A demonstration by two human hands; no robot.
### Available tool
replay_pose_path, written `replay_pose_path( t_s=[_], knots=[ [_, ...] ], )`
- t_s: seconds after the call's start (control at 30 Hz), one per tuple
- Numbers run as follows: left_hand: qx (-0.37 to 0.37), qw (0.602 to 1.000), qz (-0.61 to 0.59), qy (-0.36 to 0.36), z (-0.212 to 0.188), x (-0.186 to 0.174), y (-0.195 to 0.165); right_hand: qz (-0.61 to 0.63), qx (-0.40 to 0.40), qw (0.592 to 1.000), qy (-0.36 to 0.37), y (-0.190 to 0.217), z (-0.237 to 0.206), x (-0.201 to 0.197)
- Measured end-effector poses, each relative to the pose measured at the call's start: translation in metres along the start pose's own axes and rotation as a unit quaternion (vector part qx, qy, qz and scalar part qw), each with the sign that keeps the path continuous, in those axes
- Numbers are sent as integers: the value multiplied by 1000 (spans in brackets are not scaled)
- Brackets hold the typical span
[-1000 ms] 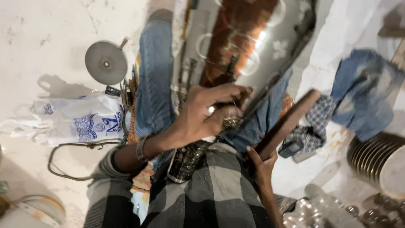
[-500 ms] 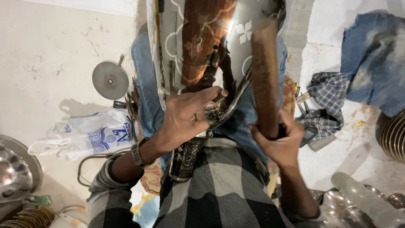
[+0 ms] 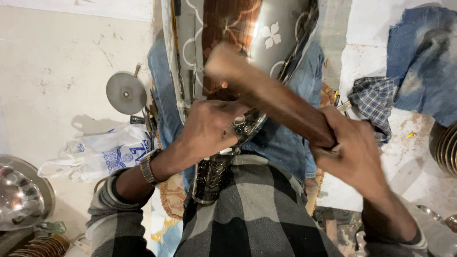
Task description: The person holds a large, polished metal vessel on their lap and repeatedly strikes it with a wooden mallet. The person rotates the vessel to access different areas while continuing to hammer the surface.
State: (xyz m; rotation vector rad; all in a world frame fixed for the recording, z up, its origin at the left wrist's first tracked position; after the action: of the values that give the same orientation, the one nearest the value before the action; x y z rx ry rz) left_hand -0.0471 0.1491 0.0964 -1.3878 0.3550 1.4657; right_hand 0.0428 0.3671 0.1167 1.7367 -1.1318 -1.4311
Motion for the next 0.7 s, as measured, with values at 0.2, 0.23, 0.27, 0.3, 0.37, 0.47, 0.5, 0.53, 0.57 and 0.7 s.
replay_pose_path(
  t_s=[0.2,0.23,0.27,0.3,0.37,0.47,0.5,0.53,0.57,0.7],
  knots=[
    [26,990,-51,131,18,13,0,139,-9,988,-70,-39,-31,38],
    [35,988,-73,135,23,12,0,145,26,988,-48,-51,-37,50],
    [43,985,-94,139,28,12,2,175,32,981,-80,-60,-44,55],
    [49,981,-117,145,32,12,3,205,39,972,-111,-68,-51,63],
    [101,972,-105,182,38,17,2,214,40,964,-154,-77,-64,74],
    [184,966,-107,144,43,11,0,184,13,961,-207,-80,-81,84],
    [211,964,-111,117,44,6,-1,196,11,953,-232,-82,-87,85],
    [218,963,-105,123,45,7,0,207,10,944,-257,-84,-92,84],
    [225,961,-99,128,45,8,0,214,13,940,-264,-86,-96,84],
    [227,956,-79,165,48,10,-1,148,75,963,-211,-98,-93,87]
  ],
)
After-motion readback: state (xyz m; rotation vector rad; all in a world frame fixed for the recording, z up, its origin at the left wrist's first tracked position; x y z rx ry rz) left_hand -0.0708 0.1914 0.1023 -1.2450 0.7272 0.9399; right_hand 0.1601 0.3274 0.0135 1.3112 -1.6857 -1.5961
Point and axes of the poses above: each hand's wrist, its own z-axis towards the middle knuckle, its own x-axis out of the palm, y = z × x, the point moved 8 cm from there along z, towards the middle knuckle, and after that the axes turned 14 degrees about z, right-handed, at the moved point
